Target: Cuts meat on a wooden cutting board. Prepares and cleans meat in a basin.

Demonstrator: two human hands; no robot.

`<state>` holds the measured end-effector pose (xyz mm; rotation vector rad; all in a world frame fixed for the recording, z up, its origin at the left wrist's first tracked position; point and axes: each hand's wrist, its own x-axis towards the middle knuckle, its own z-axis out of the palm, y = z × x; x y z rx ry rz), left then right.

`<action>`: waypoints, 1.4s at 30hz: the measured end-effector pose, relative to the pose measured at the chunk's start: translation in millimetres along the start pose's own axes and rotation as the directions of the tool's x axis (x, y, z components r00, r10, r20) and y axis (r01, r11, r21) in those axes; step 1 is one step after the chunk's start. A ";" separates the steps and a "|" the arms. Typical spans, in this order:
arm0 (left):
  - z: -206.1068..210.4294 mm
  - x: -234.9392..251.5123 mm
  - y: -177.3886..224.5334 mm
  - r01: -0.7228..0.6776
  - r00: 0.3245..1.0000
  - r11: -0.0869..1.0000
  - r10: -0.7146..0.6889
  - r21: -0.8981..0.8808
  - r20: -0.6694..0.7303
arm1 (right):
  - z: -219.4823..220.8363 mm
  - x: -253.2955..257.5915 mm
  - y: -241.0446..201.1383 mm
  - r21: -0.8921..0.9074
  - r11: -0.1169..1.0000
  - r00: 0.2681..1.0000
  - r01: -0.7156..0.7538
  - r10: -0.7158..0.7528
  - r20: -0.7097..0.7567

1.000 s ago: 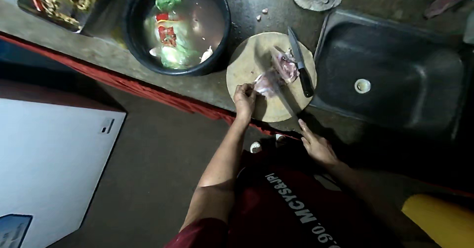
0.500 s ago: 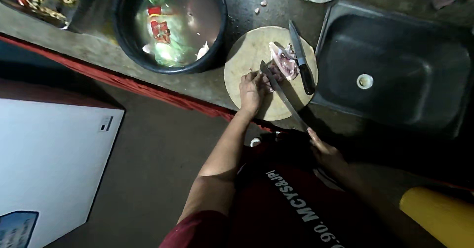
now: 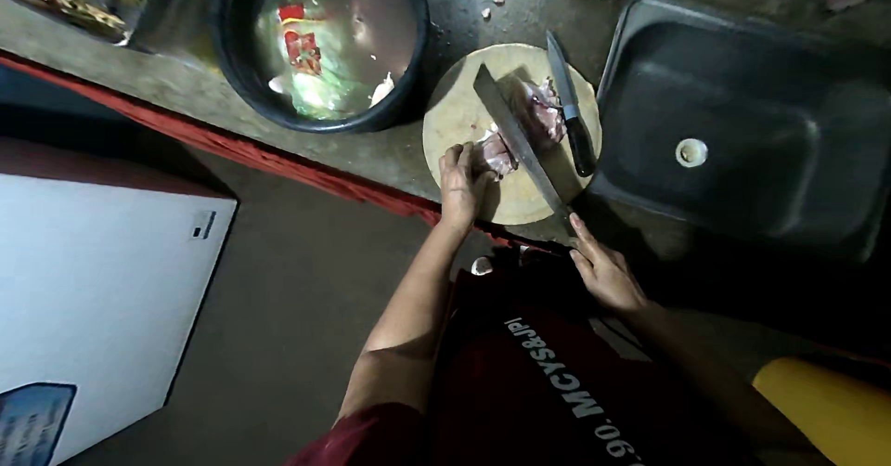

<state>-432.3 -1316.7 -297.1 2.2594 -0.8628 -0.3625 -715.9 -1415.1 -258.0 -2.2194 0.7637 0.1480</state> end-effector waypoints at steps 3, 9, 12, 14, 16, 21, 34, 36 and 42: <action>-4.0 -8.8 -7.9 0.015 0.999 0.999 -0.016 -0.047 -0.029 | 2.0 -2.3 -13.3 0.027 0.996 0.989 0.088 -0.084 -0.119; -8.5 -14.6 -9.0 -0.020 0.998 0.996 0.015 -0.083 -0.061 | 0.6 -8.2 -30.9 0.066 0.938 0.849 0.341 -0.277 -0.451; -9.0 -16.7 -11.8 -0.023 0.998 0.995 0.018 -0.094 -0.062 | 7.1 -14.0 -28.4 -0.003 0.947 0.824 0.321 -0.281 -0.492; -11.6 -17.0 -13.2 -0.023 0.998 0.995 0.017 -0.094 -0.065 | 13.4 -18.1 -19.6 -0.103 0.992 0.978 0.075 -0.093 -0.187; -14.8 -17.1 -13.5 -0.018 0.998 0.995 0.012 -0.095 -0.057 | 19.1 -11.8 -10.9 -0.198 0.973 0.983 -0.118 0.142 0.114; -10.7 1.3 -5.8 -0.038 0.999 0.999 0.038 0.017 -0.010 | 24.9 -2.7 -9.2 -0.136 0.988 0.991 -0.072 0.086 0.102; 4.8 11.0 0.9 -0.103 0.991 0.984 0.090 0.145 0.098 | 10.7 33.4 -22.2 0.019 0.996 0.977 -0.084 0.078 0.199; 0.8 12.5 3.5 -0.050 0.995 0.987 0.036 0.154 0.094 | 11.5 12.6 -4.2 0.051 0.998 0.981 -0.047 0.037 0.191; 1.3 5.6 2.5 -0.034 0.998 0.993 0.029 0.109 0.049 | -19.7 -90.7 42.0 0.048 0.996 0.971 -0.070 0.057 0.231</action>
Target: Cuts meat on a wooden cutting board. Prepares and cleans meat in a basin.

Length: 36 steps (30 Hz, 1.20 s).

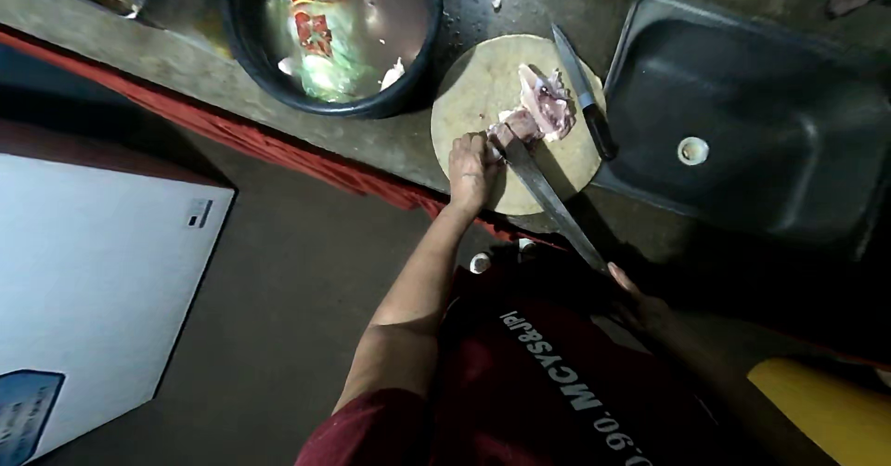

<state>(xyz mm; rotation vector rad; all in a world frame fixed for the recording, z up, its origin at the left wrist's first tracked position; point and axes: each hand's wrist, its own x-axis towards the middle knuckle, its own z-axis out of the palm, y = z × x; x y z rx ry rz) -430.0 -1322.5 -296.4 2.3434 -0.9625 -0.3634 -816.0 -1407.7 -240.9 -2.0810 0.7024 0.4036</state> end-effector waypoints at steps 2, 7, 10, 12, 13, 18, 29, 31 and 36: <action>-5.8 -5.1 2.2 0.034 0.999 0.999 -0.034 -0.031 0.008 | -2.5 -11.3 -1.3 0.008 1.000 0.999 0.003 -0.003 -0.033; -24.2 -8.9 -3.5 0.171 0.985 0.982 -0.168 -0.083 0.041 | 6.1 -16.1 8.2 -0.031 0.993 0.981 0.117 -0.120 -0.150; -21.8 -11.2 -7.9 0.098 0.995 0.992 -0.096 -0.074 0.031 | 8.1 -19.2 7.2 -0.066 0.990 0.972 0.126 -0.136 -0.191; -19.9 -11.1 -3.4 0.045 0.997 0.999 -0.046 0.022 0.058 | 13.5 -16.7 7.2 -0.088 0.981 0.945 0.175 -0.193 -0.263; -17.1 -9.9 -0.7 0.038 0.997 0.996 -0.044 0.083 0.071 | 13.2 -14.0 4.1 -0.088 0.981 0.944 0.174 -0.191 -0.267; 0.8 -9.6 -5.3 -0.045 0.997 0.991 0.051 0.125 -0.049 | 14.3 17.1 5.0 -0.118 0.951 0.894 0.285 -0.308 -0.325; -10.2 -15.7 -11.6 -0.101 0.995 0.994 0.101 0.038 0.015 | 9.6 28.9 2.4 -0.061 0.967 0.934 0.247 -0.254 -0.253; -11.3 -13.3 -12.0 -0.116 0.993 0.992 0.115 0.046 0.032 | 5.4 33.3 3.1 -0.094 0.971 0.947 0.220 -0.236 -0.218; -10.4 -13.2 -12.9 -0.187 0.982 0.978 0.184 0.092 0.048 | -7.3 52.0 -2.5 -0.127 0.979 0.977 0.161 -0.176 -0.117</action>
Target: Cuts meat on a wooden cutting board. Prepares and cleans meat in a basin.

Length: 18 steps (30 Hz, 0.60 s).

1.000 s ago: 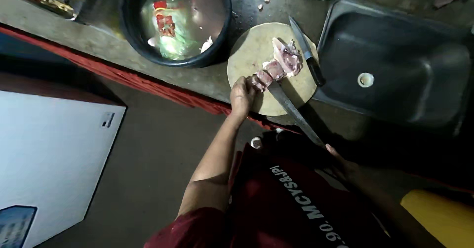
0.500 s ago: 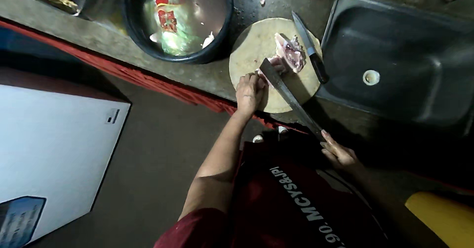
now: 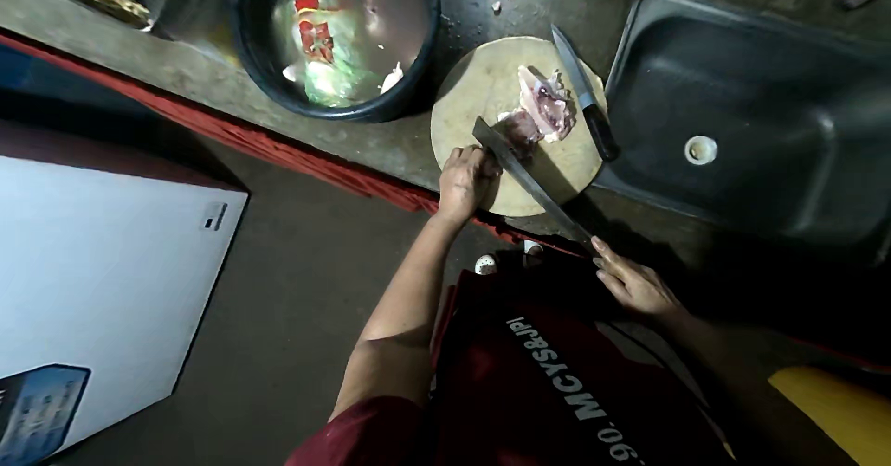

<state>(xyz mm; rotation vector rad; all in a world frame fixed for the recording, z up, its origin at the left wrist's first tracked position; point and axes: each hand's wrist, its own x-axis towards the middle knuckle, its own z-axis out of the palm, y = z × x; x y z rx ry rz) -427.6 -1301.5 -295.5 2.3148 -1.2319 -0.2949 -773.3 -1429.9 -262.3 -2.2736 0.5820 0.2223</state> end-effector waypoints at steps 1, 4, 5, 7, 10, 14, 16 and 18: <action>1.6 -0.5 -0.1 -0.010 1.000 1.000 0.010 0.009 -0.010 | -1.9 7.0 -2.9 0.005 1.000 1.000 -0.009 0.009 0.018; 6.2 -2.1 -2.5 -0.045 0.998 0.998 0.046 0.039 -0.037 | -5.3 31.1 -11.9 0.015 0.999 0.996 -0.044 0.043 0.079; 6.9 -1.9 -3.4 -0.052 0.998 0.997 0.054 0.049 -0.042 | -5.6 36.6 -11.9 0.009 0.998 0.994 -0.056 0.054 0.092; 5.7 -0.4 -3.5 -0.042 0.998 0.998 0.044 0.054 -0.036 | -6.8 34.8 -7.2 -0.034 0.996 0.988 -0.084 0.088 0.125; -2.4 3.0 -3.1 0.045 0.999 0.999 -0.045 -0.002 0.007 | -8.1 1.4 10.2 -0.081 0.994 0.992 -0.070 0.078 0.102; -2.2 0.6 -6.9 0.035 0.999 0.997 -0.035 -0.072 0.007 | -14.2 -28.6 17.6 -0.056 0.998 1.000 0.014 -0.014 -0.002; -0.2 -2.4 -3.8 -0.027 1.000 0.998 0.027 -0.059 0.004 | -17.5 -10.8 -4.3 -0.032 0.998 0.995 -0.060 0.062 0.077; 0.5 -2.2 -0.5 -0.055 0.998 0.997 0.055 -0.056 0.006 | -13.4 19.9 -23.0 -0.014 0.989 0.976 -0.148 0.149 0.161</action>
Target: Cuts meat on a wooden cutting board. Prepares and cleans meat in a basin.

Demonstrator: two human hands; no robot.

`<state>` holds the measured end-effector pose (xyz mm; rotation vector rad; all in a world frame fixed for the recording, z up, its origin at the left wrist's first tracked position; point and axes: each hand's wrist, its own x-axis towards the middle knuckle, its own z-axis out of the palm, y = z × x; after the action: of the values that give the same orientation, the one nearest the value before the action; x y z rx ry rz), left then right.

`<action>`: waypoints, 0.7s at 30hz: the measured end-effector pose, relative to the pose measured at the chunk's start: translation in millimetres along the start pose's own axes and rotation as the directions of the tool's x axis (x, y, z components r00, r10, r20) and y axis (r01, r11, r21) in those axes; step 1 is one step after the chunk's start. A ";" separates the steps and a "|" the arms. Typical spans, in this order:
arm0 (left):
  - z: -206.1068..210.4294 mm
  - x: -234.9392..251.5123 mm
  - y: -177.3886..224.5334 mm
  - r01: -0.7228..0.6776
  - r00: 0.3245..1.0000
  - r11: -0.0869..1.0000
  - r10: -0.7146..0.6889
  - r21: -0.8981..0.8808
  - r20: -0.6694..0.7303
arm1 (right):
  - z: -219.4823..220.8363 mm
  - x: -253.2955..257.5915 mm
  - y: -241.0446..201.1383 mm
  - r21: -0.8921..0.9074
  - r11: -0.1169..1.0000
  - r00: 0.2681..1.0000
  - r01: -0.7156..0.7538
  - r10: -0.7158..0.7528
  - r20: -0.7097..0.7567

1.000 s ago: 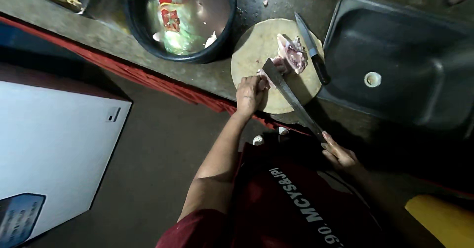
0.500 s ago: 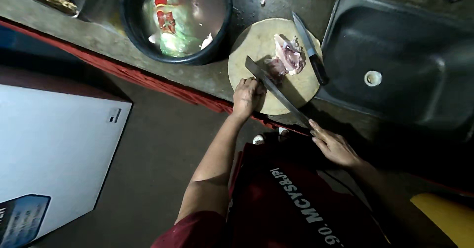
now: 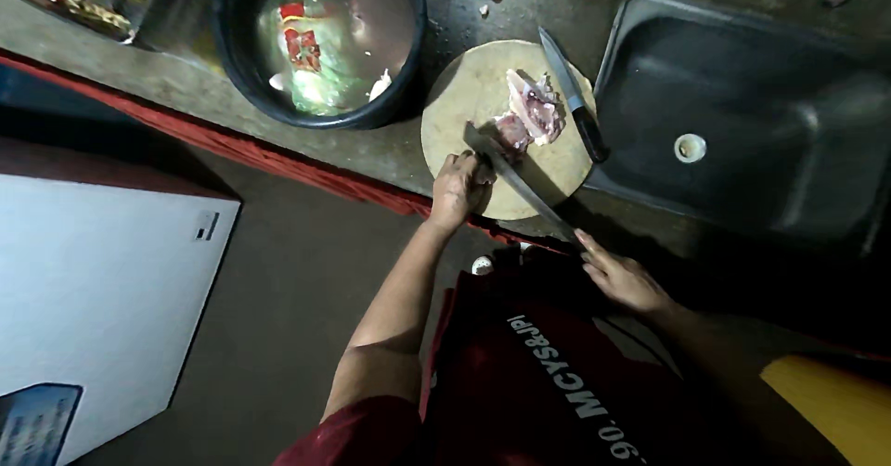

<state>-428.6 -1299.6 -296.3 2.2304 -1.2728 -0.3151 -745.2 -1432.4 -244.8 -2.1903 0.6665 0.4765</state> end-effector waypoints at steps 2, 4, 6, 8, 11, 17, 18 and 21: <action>-1.8 0.0 -0.3 0.044 0.999 0.998 -0.043 -0.040 0.019 | 3.9 17.7 -10.4 0.010 0.999 0.998 -0.045 0.045 0.035; -9.0 1.9 -4.2 0.138 0.990 0.974 -0.136 -0.177 0.027 | 4.2 13.7 -6.1 -0.011 0.998 0.997 -0.058 0.059 0.044; -15.9 0.6 -12.0 0.201 0.975 0.913 -0.223 -0.355 -0.023 | 3.9 -8.3 13.0 -0.052 0.998 1.000 -0.029 0.030 0.006; -23.9 -2.3 -23.3 0.225 0.945 0.828 -0.313 -0.514 -0.090 | 10.2 -33.1 38.1 -0.059 0.995 0.986 0.083 -0.091 -0.138; -37.6 -1.6 -30.3 0.258 0.906 0.809 -0.392 -0.528 -0.158 | 9.9 -44.8 46.4 0.011 0.992 0.979 0.127 -0.123 -0.163; -46.1 31.5 -33.0 0.196 0.962 0.908 -0.250 -0.371 -0.105 | 19.6 -48.2 25.1 0.199 0.971 0.955 0.135 -0.073 -0.288; -45.4 33.9 -35.5 0.203 0.967 0.918 -0.243 -0.341 -0.079 | 21.9 -51.3 22.8 0.220 0.968 0.949 0.122 -0.049 -0.313; -36.2 34.3 -31.8 0.134 0.979 0.984 -0.150 -0.121 -0.140 | 25.6 -58.8 15.7 0.278 0.959 0.929 0.052 0.056 -0.366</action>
<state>-371.3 -1303.5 -282.3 2.2092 -0.9964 -0.2609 -804.3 -1403.4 -238.8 -2.0164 0.8792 -0.0432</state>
